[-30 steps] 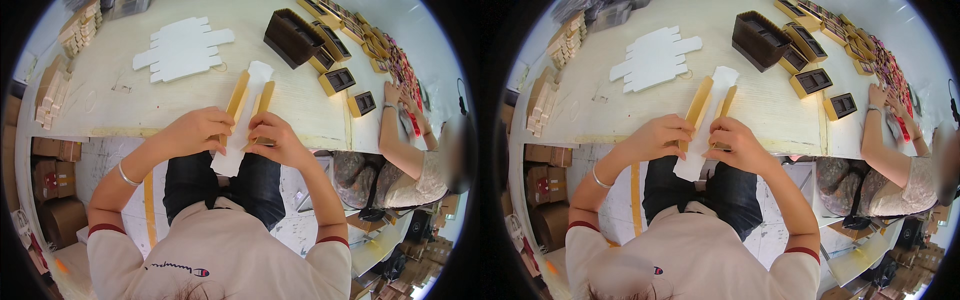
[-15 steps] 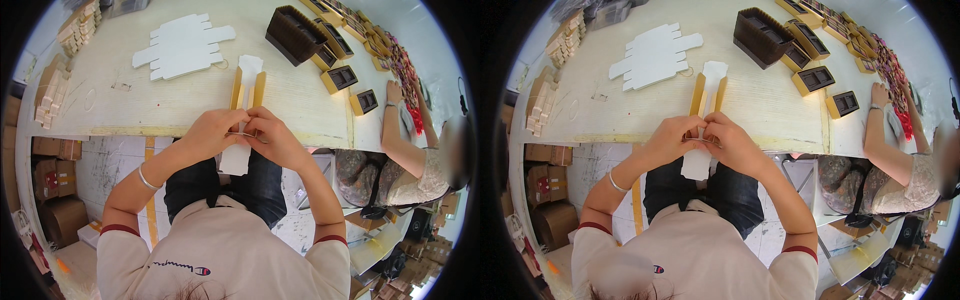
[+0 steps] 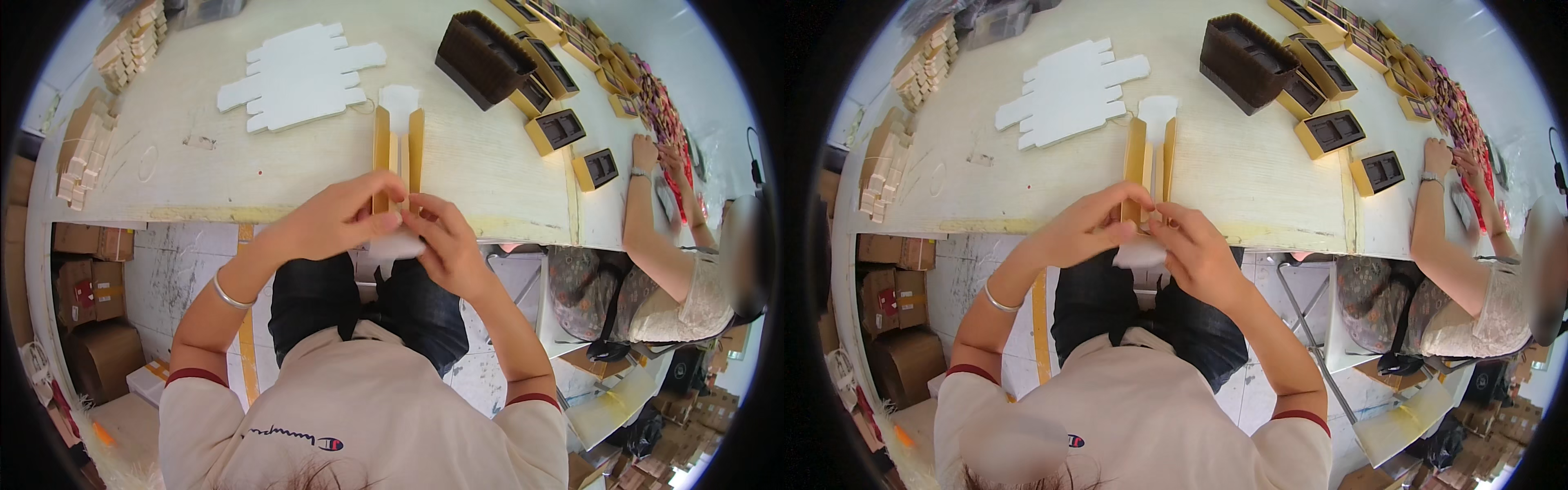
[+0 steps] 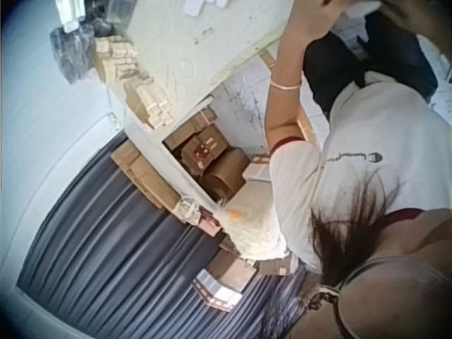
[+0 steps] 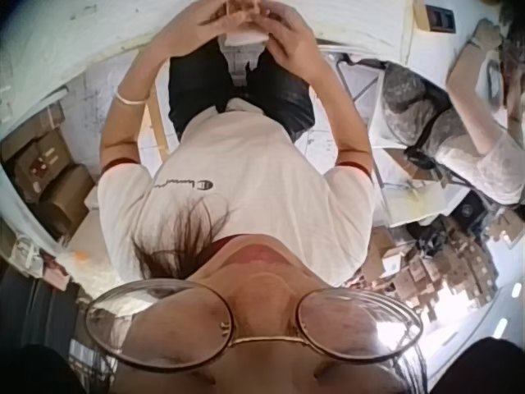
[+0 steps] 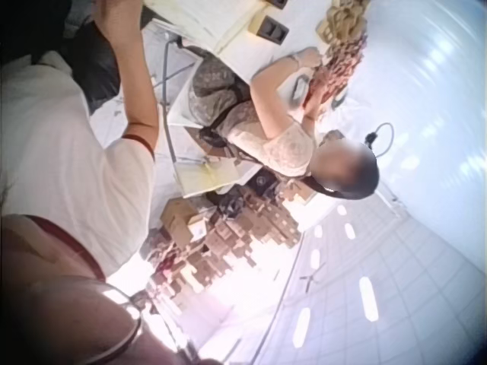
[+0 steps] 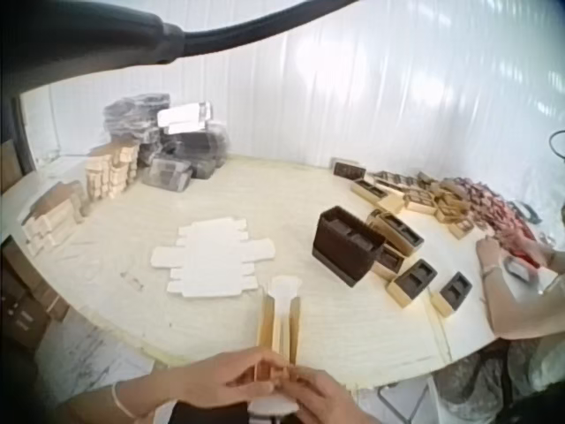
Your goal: The person folds flat white cardboard pieces into small rectangular boxes and inserts dark brown inserts into each box. The person repeats this process multiple times, stacking completed boxes on the table.
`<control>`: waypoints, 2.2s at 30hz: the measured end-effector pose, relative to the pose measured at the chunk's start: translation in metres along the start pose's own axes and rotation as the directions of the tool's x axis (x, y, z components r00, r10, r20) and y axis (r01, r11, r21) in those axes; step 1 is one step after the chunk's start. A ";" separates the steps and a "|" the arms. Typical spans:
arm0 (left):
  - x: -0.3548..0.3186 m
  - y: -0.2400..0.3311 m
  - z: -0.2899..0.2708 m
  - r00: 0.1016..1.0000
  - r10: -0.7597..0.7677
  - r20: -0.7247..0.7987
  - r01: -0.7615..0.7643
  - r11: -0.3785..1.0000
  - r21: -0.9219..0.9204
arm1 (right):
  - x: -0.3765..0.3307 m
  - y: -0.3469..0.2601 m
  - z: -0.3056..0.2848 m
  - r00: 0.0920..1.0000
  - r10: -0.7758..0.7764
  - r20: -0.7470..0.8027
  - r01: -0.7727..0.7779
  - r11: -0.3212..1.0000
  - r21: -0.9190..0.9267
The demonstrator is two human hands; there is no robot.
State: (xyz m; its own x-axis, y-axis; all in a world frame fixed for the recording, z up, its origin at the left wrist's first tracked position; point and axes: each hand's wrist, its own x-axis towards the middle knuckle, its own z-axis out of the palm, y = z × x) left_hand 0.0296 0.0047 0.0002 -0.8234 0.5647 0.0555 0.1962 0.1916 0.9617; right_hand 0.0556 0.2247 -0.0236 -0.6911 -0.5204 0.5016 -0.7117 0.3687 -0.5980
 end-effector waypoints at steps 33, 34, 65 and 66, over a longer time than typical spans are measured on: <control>0.010 0.012 -0.018 0.991 -0.002 0.131 -0.084 0.754 0.651 | 0.050 -0.005 -0.026 0.921 0.191 0.340 -0.137 0.975 -0.177; 0.011 0.015 -0.027 0.981 0.001 0.194 -0.133 0.730 0.671 | 0.048 -0.001 -0.034 0.956 0.131 0.261 -0.061 0.964 -0.260; -0.003 -0.002 -0.002 0.914 0.364 0.179 -0.400 0.735 0.548 | 0.015 -0.001 -0.037 0.950 -0.027 0.311 0.101 0.969 -0.224; -0.002 -0.001 0.002 0.922 0.355 0.152 -0.380 0.761 0.526 | 0.019 0.000 -0.031 0.955 -0.029 0.296 0.112 0.957 -0.267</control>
State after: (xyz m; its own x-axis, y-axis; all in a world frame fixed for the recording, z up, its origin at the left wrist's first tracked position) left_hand 0.0318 0.0049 -0.0017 -0.6088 0.7110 0.3518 0.7419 0.3533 0.5699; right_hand 0.0390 0.2389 0.0057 -0.6021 -0.7352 0.3113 -0.7920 0.5008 -0.3492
